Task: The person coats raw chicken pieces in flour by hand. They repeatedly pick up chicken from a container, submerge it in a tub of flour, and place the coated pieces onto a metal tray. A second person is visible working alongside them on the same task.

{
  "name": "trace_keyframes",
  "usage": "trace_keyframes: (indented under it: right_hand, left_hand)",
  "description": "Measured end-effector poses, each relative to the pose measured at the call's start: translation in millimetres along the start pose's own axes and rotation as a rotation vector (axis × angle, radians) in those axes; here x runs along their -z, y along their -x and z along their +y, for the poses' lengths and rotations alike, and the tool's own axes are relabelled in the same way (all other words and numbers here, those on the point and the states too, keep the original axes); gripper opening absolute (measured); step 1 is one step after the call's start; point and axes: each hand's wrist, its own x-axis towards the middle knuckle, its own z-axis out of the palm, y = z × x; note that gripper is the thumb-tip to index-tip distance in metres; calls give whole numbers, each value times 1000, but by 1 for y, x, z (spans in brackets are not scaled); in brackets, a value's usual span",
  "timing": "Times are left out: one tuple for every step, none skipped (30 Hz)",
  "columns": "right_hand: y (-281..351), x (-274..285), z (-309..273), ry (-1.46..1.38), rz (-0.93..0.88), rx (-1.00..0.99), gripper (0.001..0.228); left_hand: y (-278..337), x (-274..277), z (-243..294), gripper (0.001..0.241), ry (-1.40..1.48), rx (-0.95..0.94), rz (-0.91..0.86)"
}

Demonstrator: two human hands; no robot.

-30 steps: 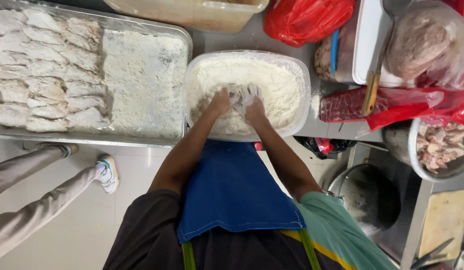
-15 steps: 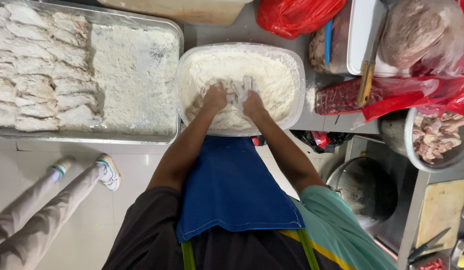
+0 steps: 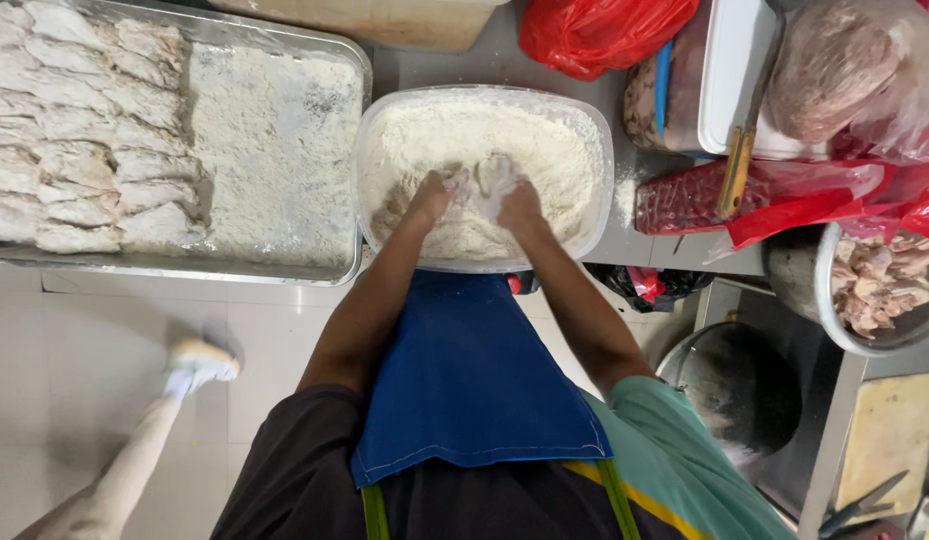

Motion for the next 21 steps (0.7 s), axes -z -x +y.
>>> trace_keyframes:
  right_hand:
    - [1,-7,1,-7,20,-1,55]
    - [-1,-8,7,-29,34,-1,55]
    - [0,-6,15,-71,40,-4,55]
    - [4,0,25,-194,26,-17,55]
    - [5,11,34,-323,15,-32,55]
    - [7,21,40,-482,-2,-62,55]
    - [17,29,44,-645,-19,-108,56]
    - [27,35,46,-809,-32,-158,56]
    - [32,39,43,-951,-30,-195,56]
    - [35,42,38,-1066,-23,-222,57]
    - [34,46,31,-1132,-18,-229,57]
    - [34,49,24,-1168,-39,-217,58]
    - [35,53,20,-1175,-69,-193,59]
    - [37,56,18,-1159,-104,-175,59]
    - [40,58,17,-1147,-123,-167,60]
    - [39,60,17,-1160,-125,-172,61]
    - [36,59,16,-1211,-43,-221,62]
    - [34,57,15,-1244,39,-268,63]
    - [34,54,14,-1267,121,-312,64]
    - [37,51,15,-1145,20,-261,65]
    - [37,51,20,-1020,-71,-206,65]
  left_hand:
    - [0,-2,4,81,-124,-44,39]
    - [-2,-4,8,77,-247,-87,78]
    - [-4,-4,8,72,-371,-133,120]
    - [-3,-2,2,73,-253,-175,113]
    - [-5,4,-3,75,-134,-221,109]
    - [-6,7,-2,79,-15,-266,104]
    - [-5,6,-1,75,191,-245,-38]
    - [-5,8,2,73,396,-221,-180]
    - [-3,10,6,74,599,-195,-316]
    - [3,3,13,68,545,-205,-259]
    - [6,-3,22,63,489,-218,-199]
    - [9,-4,28,58,433,-231,-140]
    - [12,-3,30,58,495,-238,-140]
    - [15,-2,32,59,556,-246,-140]
    - [19,0,33,59,617,-249,-141]
    - [24,2,36,61,519,-263,-78]
    - [31,7,40,62,420,-274,-14]
    - [38,12,46,64,322,-283,50]
    - [46,18,51,63,274,-278,21]
    - [53,23,57,62,226,-272,-8]
    - [58,26,63,61,177,-274,-38]
